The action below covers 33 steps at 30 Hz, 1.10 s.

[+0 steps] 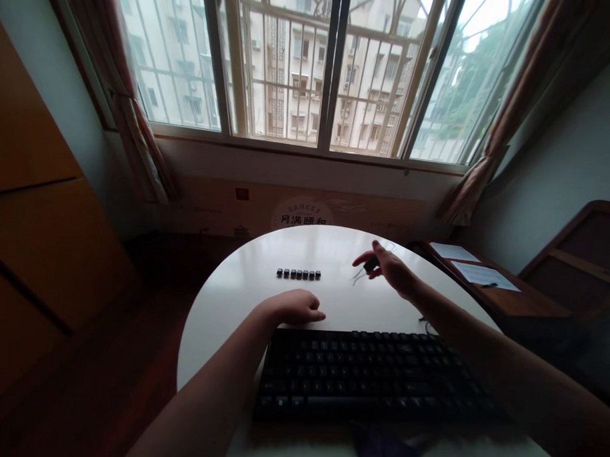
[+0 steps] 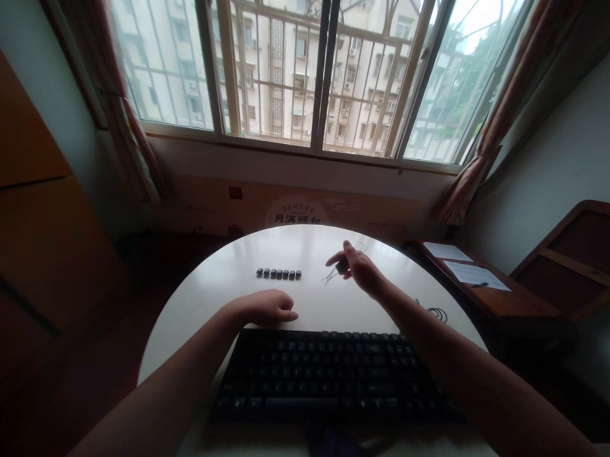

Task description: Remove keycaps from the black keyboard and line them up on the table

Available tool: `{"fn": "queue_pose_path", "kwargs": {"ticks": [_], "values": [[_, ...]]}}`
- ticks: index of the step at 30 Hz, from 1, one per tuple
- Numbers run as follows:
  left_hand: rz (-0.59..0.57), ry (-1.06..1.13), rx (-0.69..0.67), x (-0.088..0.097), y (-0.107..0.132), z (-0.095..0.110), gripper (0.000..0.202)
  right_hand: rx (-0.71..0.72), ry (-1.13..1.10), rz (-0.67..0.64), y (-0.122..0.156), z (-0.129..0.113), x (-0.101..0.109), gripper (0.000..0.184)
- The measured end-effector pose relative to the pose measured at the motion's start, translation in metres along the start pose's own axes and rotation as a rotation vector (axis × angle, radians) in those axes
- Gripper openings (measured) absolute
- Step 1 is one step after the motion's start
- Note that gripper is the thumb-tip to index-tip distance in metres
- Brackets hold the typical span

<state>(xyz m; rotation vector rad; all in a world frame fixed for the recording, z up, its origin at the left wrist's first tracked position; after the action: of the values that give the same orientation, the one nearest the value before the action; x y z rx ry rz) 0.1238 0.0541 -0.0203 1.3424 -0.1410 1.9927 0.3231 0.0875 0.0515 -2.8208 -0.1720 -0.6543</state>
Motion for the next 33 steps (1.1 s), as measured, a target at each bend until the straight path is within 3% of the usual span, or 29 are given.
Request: {"fn": "queue_pose_path", "kwargs": {"ticks": [3, 5, 8, 14, 22, 33], "values": [[0.015, -0.019, 0.000, 0.000, -0.002, -0.001, 0.037, -0.160, -0.221, -0.117, 0.035, 0.016, 0.003, 0.081], [0.029, -0.032, 0.001, -0.001, -0.003, -0.001, 0.038, -0.186, -0.342, -0.153, 0.049, 0.024, -0.003, 0.066], [0.044, -0.041, 0.014, 0.000, -0.003, -0.001, 0.039, -0.162, -0.453, -0.210, 0.059, 0.033, -0.021, 0.044], [0.049, -0.038, 0.035, 0.001, -0.002, 0.001, 0.040, -0.083, -0.378, -0.373, 0.074, 0.034, -0.054, 0.041], [0.015, -0.071, 0.032, 0.001, -0.001, 0.006, 0.040, 0.126, -0.236, -0.290, 0.085, 0.021, -0.042, 0.031], [0.018, -0.053, 0.058, 0.000, -0.002, 0.004, 0.041, 0.130, -0.138, -0.281, 0.089, 0.020, -0.044, 0.031]]}}
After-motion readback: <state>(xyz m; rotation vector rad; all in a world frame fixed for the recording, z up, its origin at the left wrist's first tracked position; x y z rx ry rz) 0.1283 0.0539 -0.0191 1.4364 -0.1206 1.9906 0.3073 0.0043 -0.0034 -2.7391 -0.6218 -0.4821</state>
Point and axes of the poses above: each hand's wrist, its own y-axis away from the middle knuckle, its own x-axis out of the back of the hand, z = x × y, the point moved 8 cm from there along -y, towards the middle knuckle, and after that the axes turned 1 degree about y, right-handed, at the moved point
